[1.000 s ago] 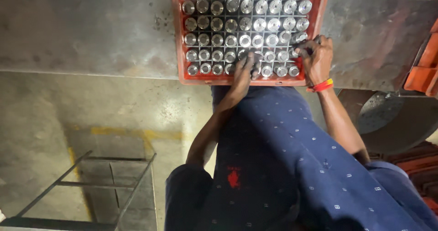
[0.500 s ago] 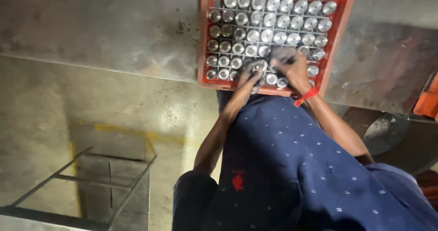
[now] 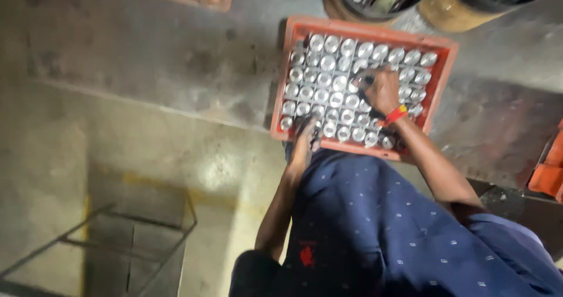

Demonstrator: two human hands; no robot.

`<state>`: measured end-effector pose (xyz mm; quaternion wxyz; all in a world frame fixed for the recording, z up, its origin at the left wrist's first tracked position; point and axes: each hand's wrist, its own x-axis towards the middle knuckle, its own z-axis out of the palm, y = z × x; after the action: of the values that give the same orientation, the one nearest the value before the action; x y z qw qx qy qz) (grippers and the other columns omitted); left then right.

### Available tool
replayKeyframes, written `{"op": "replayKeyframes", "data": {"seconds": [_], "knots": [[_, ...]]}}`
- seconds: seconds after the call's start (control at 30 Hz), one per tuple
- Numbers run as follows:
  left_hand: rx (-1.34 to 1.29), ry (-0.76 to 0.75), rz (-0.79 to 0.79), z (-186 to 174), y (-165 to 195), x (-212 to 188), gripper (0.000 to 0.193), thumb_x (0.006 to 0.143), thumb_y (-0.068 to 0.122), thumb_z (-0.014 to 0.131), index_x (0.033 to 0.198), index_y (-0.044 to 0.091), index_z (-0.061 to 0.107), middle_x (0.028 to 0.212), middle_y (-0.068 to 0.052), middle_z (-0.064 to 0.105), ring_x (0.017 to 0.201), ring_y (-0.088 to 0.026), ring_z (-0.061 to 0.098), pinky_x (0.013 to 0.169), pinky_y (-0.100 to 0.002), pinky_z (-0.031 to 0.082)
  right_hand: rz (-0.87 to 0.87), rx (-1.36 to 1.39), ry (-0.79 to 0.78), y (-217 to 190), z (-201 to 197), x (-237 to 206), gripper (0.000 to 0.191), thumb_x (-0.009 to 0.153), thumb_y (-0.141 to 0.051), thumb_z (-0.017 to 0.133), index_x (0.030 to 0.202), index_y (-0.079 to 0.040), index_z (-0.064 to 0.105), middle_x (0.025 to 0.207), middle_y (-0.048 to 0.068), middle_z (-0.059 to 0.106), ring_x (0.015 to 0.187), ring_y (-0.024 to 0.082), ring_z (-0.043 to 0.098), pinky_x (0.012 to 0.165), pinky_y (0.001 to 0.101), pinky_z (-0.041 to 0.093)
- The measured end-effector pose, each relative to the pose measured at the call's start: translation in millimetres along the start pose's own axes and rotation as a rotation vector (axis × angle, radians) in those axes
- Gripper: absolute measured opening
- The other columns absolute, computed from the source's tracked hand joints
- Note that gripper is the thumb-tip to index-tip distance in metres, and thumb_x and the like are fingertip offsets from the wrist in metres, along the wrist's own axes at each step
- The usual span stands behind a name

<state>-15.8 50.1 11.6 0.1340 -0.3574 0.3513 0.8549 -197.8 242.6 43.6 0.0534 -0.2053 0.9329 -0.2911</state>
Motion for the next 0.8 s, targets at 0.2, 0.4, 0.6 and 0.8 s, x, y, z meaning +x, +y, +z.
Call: {"op": "replayKeyframes", "data": {"seconds": [0.2,0.4,0.6,0.8], "knots": [[-0.057,-0.027,0.035,-5.8,7.7,0.2,0.039,0.101,0.042,0.052,0.128,0.014,0.061,0.079,0.003,0.055,0.057,-0.005,0.041,0.049,-0.021,0.030,0.101,0.301,0.327,15.3,-72.1,35.2,0.021,0.098,-0.021,0.075,0.112,-0.005,0.078,0.095,0.014,0.074,0.085,0.027,0.069,0.080,0.0374,0.053],[-0.004,-0.088,0.191,-14.6,15.2,20.6,0.036,0.115,0.042,0.051,0.115,0.007,0.049,0.078,0.001,0.048,0.058,-0.008,0.041,0.048,-0.023,0.031,-0.083,0.271,0.456,32.4,-148.1,137.2,0.021,0.109,-0.018,0.066,0.117,0.001,0.073,0.109,0.018,0.074,0.102,0.030,0.073,0.091,0.0389,0.054],[0.289,-0.155,0.492,-12.7,46.2,23.0,0.041,0.101,0.029,0.047,0.136,0.009,0.054,0.098,0.006,0.056,0.076,-0.004,0.050,0.063,-0.019,0.042,-0.163,0.101,-0.108,-15.6,-104.2,216.6,0.039,0.105,-0.040,0.059,0.128,-0.010,0.068,0.116,0.023,0.072,0.106,0.041,0.068,0.094,0.0483,0.052],[0.339,0.023,0.640,-4.9,53.5,6.4,0.036,0.105,0.026,0.047,0.130,0.004,0.059,0.092,0.005,0.055,0.073,-0.004,0.050,0.061,-0.019,0.043,-0.242,-0.439,-0.044,-51.5,-61.9,222.6,0.061,0.094,-0.055,0.052,0.140,-0.015,0.050,0.128,0.041,0.060,0.103,0.055,0.064,0.084,0.0591,0.051]]}}
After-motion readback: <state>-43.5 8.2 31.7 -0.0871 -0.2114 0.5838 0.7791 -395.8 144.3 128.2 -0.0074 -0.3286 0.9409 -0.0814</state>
